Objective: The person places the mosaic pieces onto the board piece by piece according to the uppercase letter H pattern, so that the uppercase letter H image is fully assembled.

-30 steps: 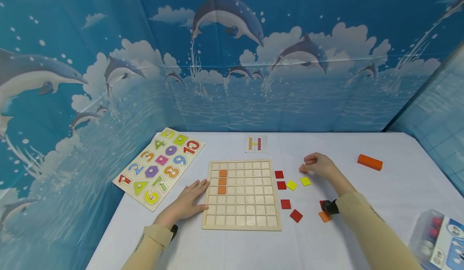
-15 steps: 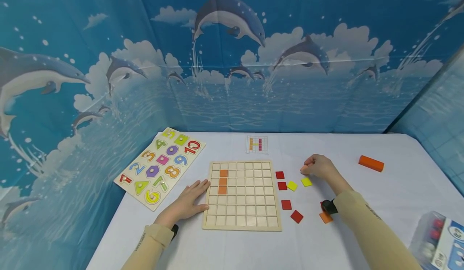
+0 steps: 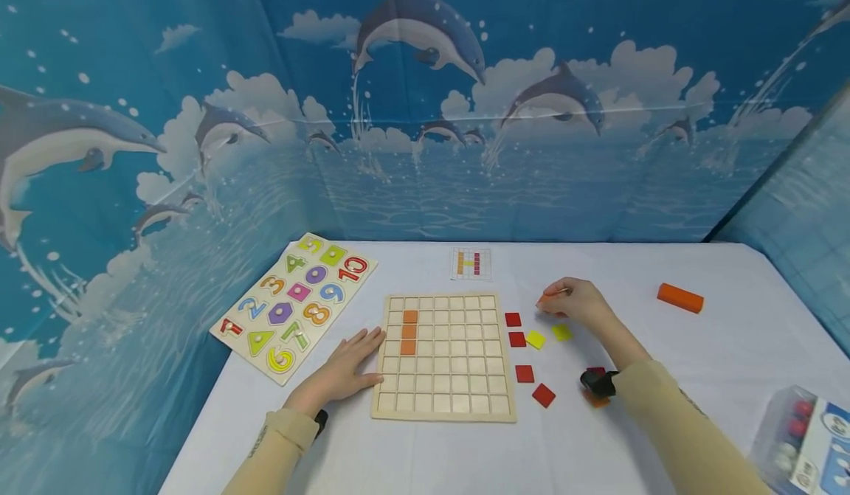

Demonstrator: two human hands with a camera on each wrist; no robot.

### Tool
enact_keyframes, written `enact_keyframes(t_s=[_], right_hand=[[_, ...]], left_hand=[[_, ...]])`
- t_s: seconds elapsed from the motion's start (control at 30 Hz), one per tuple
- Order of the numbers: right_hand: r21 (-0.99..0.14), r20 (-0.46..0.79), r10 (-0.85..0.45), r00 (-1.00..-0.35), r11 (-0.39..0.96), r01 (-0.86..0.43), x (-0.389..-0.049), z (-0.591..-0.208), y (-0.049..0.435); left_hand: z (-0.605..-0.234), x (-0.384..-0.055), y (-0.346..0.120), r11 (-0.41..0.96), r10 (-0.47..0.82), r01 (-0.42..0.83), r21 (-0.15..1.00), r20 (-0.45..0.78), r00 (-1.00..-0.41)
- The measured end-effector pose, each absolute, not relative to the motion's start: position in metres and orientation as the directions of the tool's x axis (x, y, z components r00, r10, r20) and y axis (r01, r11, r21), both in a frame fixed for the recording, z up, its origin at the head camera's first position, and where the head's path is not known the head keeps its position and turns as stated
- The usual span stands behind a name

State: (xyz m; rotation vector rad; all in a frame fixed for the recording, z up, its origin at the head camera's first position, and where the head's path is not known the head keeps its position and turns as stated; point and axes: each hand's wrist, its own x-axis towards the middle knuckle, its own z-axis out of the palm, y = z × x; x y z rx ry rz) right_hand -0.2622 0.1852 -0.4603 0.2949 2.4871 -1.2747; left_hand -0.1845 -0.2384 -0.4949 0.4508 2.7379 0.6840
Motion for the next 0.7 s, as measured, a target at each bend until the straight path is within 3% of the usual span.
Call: enact_keyframes(t_s=[0.4,0.7], right_hand=[[-0.889,-0.312,-0.168,-0.935,0.399,0.225,-0.220,-0.464,0.088],[-0.906,-0.286,-0.231,-0.930,0.380,0.184,-0.206,-0.482,0.019]], left_hand=[[-0.494,-0.184,-0.240,0.836,0.363,0.223,0.501,-0.201,-0.910],[-0.493,-0.185,-0.241,0.835,0.372,0.227,0.501,-0.209,-0.905]])
